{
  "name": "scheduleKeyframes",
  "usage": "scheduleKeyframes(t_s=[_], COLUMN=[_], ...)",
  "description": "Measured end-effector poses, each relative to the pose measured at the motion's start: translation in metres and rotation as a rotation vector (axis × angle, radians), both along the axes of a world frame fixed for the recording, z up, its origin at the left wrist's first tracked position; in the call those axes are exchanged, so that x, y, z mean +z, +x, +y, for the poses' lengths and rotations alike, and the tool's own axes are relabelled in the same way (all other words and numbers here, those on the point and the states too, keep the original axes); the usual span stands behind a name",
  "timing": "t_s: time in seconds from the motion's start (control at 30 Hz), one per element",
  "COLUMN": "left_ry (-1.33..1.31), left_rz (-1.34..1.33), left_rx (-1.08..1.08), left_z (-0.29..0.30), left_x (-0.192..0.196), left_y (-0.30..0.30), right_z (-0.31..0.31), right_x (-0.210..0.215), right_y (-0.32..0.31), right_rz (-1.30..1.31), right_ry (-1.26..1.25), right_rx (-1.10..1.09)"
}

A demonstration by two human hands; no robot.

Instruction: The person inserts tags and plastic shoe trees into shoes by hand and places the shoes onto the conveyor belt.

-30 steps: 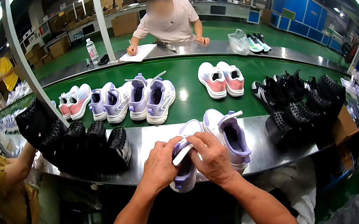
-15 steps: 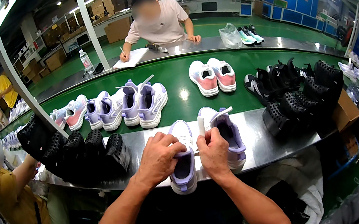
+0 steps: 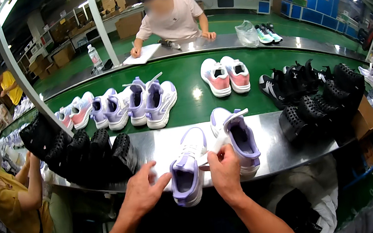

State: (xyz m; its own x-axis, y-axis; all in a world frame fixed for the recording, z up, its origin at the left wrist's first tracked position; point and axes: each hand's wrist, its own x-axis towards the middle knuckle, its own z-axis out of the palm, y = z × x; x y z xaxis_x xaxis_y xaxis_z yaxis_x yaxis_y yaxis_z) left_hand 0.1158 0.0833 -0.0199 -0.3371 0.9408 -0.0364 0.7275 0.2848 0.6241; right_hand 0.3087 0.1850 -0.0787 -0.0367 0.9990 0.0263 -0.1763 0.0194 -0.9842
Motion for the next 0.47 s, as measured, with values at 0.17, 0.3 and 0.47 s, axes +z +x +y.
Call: scheduleKeyframes(t_s=[0.17,0.3,0.47], left_ry=[-0.455,-0.274,-0.134], left_rz=[-0.934,-1.256,-0.870], left_rx=[0.124,0.181,0.097], left_z=[-0.049,-0.088,-0.120], left_x=[-0.023,-0.074,-0.076], left_y=[-0.006,0.010,0.009], right_z=[-0.081,-0.134,-0.132], right_x=[0.014,0.010,0.034], right_y=[0.017,0.042,0.092], right_rz=[0.114,0.002,-0.522], right_ry=[0.006,0.179,0.716], right_rx=[0.168,0.372,0.870])
